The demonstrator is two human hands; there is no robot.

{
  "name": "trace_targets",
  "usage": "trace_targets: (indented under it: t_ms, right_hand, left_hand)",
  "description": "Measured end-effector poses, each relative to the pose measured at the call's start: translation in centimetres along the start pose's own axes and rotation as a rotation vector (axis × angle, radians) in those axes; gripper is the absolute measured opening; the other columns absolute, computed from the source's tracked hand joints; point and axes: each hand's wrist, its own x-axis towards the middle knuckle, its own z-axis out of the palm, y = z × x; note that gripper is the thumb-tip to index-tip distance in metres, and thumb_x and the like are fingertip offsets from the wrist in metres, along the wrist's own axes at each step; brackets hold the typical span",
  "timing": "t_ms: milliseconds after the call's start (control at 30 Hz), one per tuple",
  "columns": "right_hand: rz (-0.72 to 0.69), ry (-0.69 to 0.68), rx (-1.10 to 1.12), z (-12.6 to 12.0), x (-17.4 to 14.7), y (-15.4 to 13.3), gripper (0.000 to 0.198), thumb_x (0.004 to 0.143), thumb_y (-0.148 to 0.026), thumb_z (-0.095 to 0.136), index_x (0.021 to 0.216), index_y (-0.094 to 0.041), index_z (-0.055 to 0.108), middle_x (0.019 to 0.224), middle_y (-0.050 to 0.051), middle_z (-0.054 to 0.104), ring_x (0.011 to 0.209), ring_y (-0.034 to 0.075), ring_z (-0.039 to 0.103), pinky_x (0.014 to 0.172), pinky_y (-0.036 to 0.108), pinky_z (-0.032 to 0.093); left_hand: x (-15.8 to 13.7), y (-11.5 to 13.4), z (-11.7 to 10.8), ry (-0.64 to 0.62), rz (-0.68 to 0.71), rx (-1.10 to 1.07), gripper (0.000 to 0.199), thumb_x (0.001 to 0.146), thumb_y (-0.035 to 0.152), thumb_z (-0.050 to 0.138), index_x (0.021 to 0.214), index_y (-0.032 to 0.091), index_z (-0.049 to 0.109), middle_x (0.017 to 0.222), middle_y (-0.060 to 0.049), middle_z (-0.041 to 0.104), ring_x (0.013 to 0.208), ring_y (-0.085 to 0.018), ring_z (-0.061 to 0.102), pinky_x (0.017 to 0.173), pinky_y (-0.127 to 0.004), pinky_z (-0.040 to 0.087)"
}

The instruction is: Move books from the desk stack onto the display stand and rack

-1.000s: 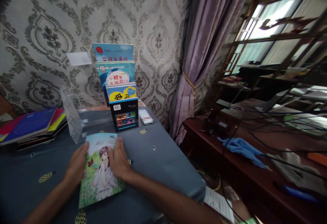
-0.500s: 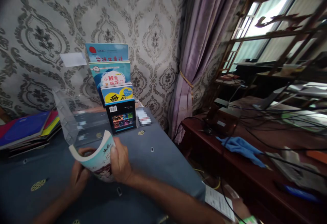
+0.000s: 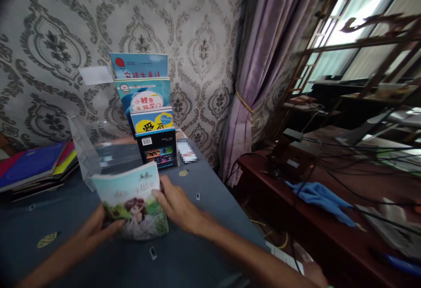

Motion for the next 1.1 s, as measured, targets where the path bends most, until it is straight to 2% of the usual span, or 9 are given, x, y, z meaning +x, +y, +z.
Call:
trace_targets:
  t_ms: [67,133,233,367,500,667,833,933,1100]
  right_hand:
    - [-0.005,0.020,0.086,-1.2,1.7,0.3,0.021,0.100,-0.042,0.044,0.102,-0.024,0.055,0.077,-0.001,0.064,0.069,0.018,0.062,0.058,0.029,0.048]
    - [0.006,0.049,0.107,-2.6,3.9,0.6,0.019,0.098,-0.041,0.046,0.097,-0.024,0.055,0.069,-0.003,0.059,0.057,0.016,0.057,0.049,0.026,0.043]
    - [-0.010,0.051,-0.017,-4.7,7.2,0.6,0.010,0.095,-0.033,0.046,0.096,-0.023,0.050,0.074,-0.002,0.059,0.054,0.015,0.055,0.049,0.027,0.044]
    - [-0.210,0.286,-0.256,-6.3,10.3,0.3,0.007,0.096,-0.030,0.041,0.098,-0.025,0.045,0.086,0.002,0.058,0.071,0.018,0.057,0.068,0.033,0.049]
    - [-0.285,0.448,-0.320,-5.9,11.4,2.2,0.011,0.100,-0.033,0.033,0.099,-0.026,0.041,0.087,0.003,0.056,0.077,0.020,0.055,0.075,0.036,0.048]
    - [-0.233,0.438,-0.297,-5.1,11.2,6.1,0.012,0.099,-0.035,0.032,0.093,-0.026,0.038,0.085,0.003,0.053,0.080,0.021,0.053,0.077,0.037,0.047]
    - [-0.188,0.437,-0.338,-4.2,10.8,8.4,0.012,0.097,-0.031,0.034,0.095,-0.024,0.044,0.100,0.009,0.053,0.096,0.024,0.053,0.087,0.041,0.047]
    - [-0.100,0.471,-0.359,-3.2,10.4,9.6,0.018,0.094,-0.028,0.040,0.107,-0.021,0.050,0.109,0.011,0.054,0.102,0.026,0.053,0.092,0.043,0.047]
    - [0.007,0.536,-0.328,-2.0,10.2,11.3,0.037,0.093,-0.029,0.042,0.127,-0.016,0.050,0.114,0.014,0.056,0.101,0.027,0.055,0.088,0.042,0.050]
  left_hand:
    - [1.0,1.9,1.2,-0.208,-0.101,0.018,0.060,0.053,0.041,0.088,0.106,0.022,0.067,0.089,-0.010,0.073,0.067,-0.030,0.067,0.040,-0.032,0.050]
    - [2.6,3.9,2.1,-0.276,-0.083,0.067,0.056,0.061,0.040,0.082,0.110,0.017,0.065,0.084,-0.009,0.072,0.064,-0.027,0.067,0.039,-0.027,0.047]
    - [5.7,6.5,2.9,-0.129,0.214,0.213,0.044,0.067,0.032,0.076,0.107,0.017,0.062,0.082,-0.005,0.067,0.059,-0.020,0.062,0.043,-0.024,0.045]
    - [9.0,8.8,3.9,0.174,0.623,0.470,0.033,0.084,0.029,0.066,0.112,0.017,0.055,0.085,-0.004,0.065,0.075,-0.021,0.066,0.068,-0.028,0.052]
    - [10.7,8.4,5.2,0.278,0.815,0.681,0.023,0.094,0.028,0.052,0.112,0.015,0.048,0.104,-0.014,0.066,0.101,-0.029,0.066,0.088,-0.039,0.051]
    - [12.1,6.4,5.9,0.203,0.747,0.832,0.027,0.098,0.030,0.046,0.120,0.014,0.042,0.113,-0.018,0.064,0.107,-0.033,0.064,0.088,-0.043,0.051]
    - [12.7,5.4,6.3,0.221,0.722,0.944,0.022,0.097,0.028,0.050,0.111,0.013,0.043,0.109,-0.021,0.062,0.107,-0.036,0.064,0.085,-0.042,0.051]
    - [12.7,5.0,6.7,0.284,0.655,1.023,0.018,0.097,0.028,0.051,0.106,0.014,0.042,0.108,-0.022,0.062,0.105,-0.036,0.065,0.081,-0.039,0.050]
    - [12.3,4.8,7.3,0.248,0.524,1.125,0.012,0.102,0.029,0.043,0.104,0.017,0.044,0.104,-0.018,0.068,0.097,-0.031,0.069,0.075,-0.032,0.048]
